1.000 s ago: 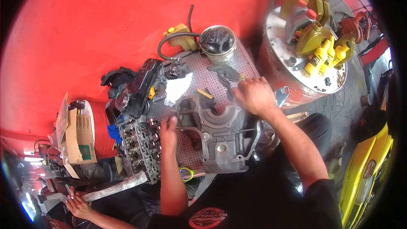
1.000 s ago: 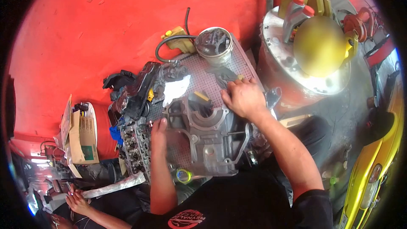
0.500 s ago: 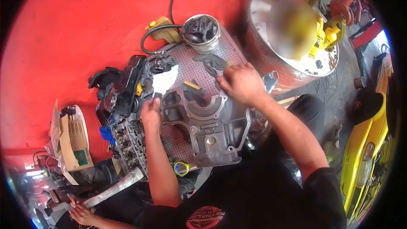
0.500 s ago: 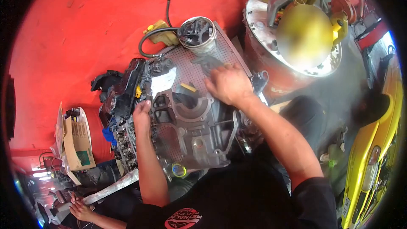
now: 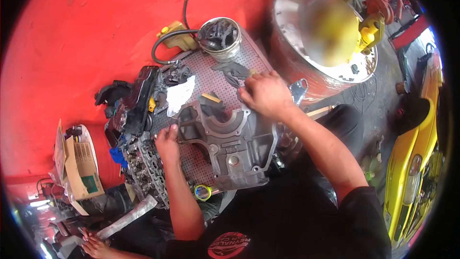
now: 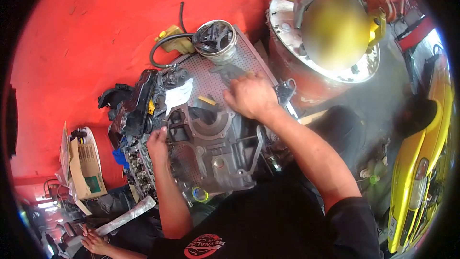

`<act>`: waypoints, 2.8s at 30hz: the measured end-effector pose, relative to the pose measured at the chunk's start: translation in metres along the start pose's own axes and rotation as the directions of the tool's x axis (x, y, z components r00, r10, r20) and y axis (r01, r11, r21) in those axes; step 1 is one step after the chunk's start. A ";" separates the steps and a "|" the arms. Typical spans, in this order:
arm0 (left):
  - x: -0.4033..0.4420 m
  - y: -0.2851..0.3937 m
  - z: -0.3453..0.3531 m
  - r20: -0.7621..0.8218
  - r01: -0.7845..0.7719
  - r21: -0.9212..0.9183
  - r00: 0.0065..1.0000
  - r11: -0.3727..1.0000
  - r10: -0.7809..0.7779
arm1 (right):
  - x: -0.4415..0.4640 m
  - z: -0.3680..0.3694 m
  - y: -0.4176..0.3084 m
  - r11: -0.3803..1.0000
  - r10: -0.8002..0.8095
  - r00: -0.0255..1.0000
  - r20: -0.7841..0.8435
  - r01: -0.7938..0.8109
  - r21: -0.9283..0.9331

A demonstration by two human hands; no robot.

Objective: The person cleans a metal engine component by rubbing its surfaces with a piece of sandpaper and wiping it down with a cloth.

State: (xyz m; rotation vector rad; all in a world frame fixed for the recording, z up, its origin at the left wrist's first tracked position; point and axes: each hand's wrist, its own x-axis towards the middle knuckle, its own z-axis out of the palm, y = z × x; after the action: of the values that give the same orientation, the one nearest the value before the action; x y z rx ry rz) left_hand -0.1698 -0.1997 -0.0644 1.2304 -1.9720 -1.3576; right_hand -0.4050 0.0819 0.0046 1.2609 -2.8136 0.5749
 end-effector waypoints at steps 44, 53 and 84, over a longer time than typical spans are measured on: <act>0.015 0.025 -0.009 -0.051 -0.076 -0.252 0.997 0.965 0.066 | 0.002 -0.006 -0.003 0.999 0.038 0.996 0.080 -0.039 0.011; 0.030 0.058 0.021 0.141 -0.085 -0.039 0.986 0.996 0.089 | 0.005 -0.009 -0.007 0.998 0.057 0.989 0.139 -0.061 0.022; 0.031 0.057 0.012 0.236 0.012 0.018 0.972 1.000 -0.016 | 0.001 -0.006 -0.002 0.998 0.038 0.998 0.054 -0.041 0.052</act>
State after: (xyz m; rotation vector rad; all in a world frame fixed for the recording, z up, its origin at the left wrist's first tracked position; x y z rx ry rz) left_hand -0.2181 -0.2137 -0.0217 1.1359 -2.1411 -1.5605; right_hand -0.4055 0.0824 0.0111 1.2499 -2.8916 0.6308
